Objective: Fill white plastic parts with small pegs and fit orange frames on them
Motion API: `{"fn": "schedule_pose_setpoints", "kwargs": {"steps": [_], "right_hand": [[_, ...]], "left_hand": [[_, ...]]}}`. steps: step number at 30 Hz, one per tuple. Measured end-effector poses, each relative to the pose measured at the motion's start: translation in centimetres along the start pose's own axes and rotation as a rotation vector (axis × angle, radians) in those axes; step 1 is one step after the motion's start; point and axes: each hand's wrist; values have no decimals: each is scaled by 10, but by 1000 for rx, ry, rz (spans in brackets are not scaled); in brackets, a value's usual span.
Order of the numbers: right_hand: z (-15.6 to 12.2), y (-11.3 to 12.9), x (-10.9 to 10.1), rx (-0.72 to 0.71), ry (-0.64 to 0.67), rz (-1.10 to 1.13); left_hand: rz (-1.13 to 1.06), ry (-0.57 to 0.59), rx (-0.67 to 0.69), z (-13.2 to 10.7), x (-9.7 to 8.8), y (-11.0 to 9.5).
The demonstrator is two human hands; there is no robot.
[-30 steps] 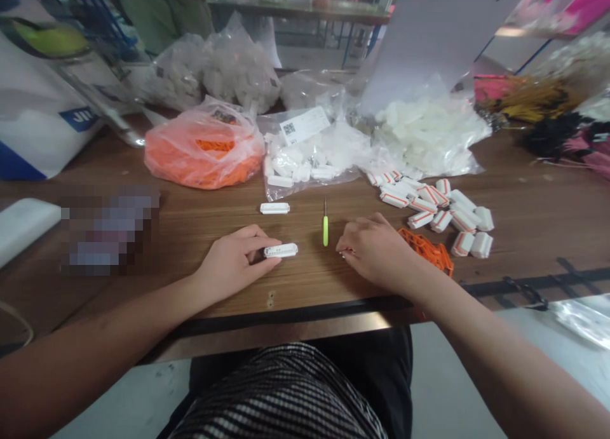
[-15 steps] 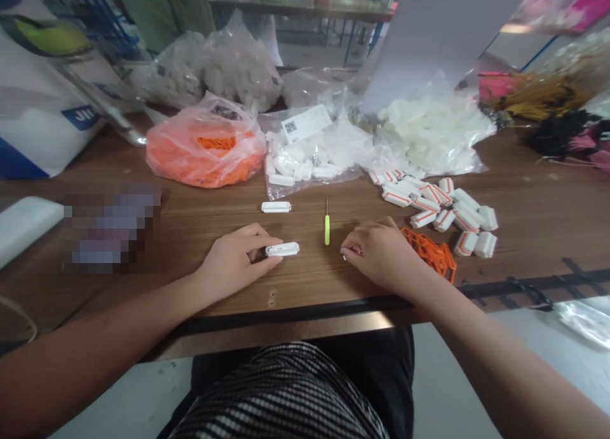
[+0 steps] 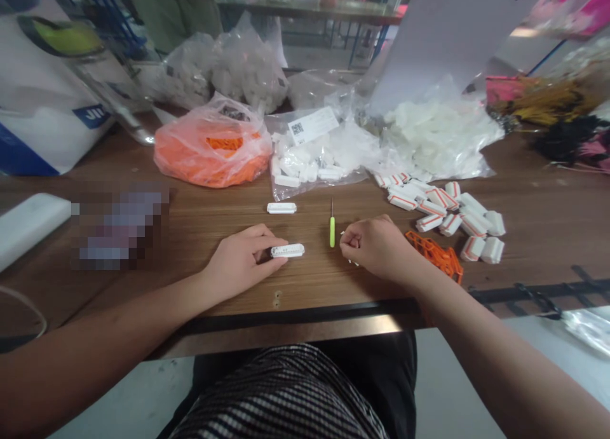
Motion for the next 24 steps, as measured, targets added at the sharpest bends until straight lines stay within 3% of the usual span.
{"fn": "schedule_pose_setpoints", "kwargs": {"steps": [8, 15, 24], "right_hand": [[10, -17, -4, 133, -40, -21], [13, -12, 8, 151, -76, -75], [22, -8, 3, 205, -10, -55]], "left_hand": [[-7, 11, -3, 0, -2, -2], [2, -2, 24, 0, -1, 0], [13, -7, 27, 0, 0, 0]]}}
Point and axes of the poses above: each hand's wrist, its own z-axis towards the middle knuckle, its own x-axis out of the palm, y = z × x, and after that the axes turned 4 degrees about -z, right-handed
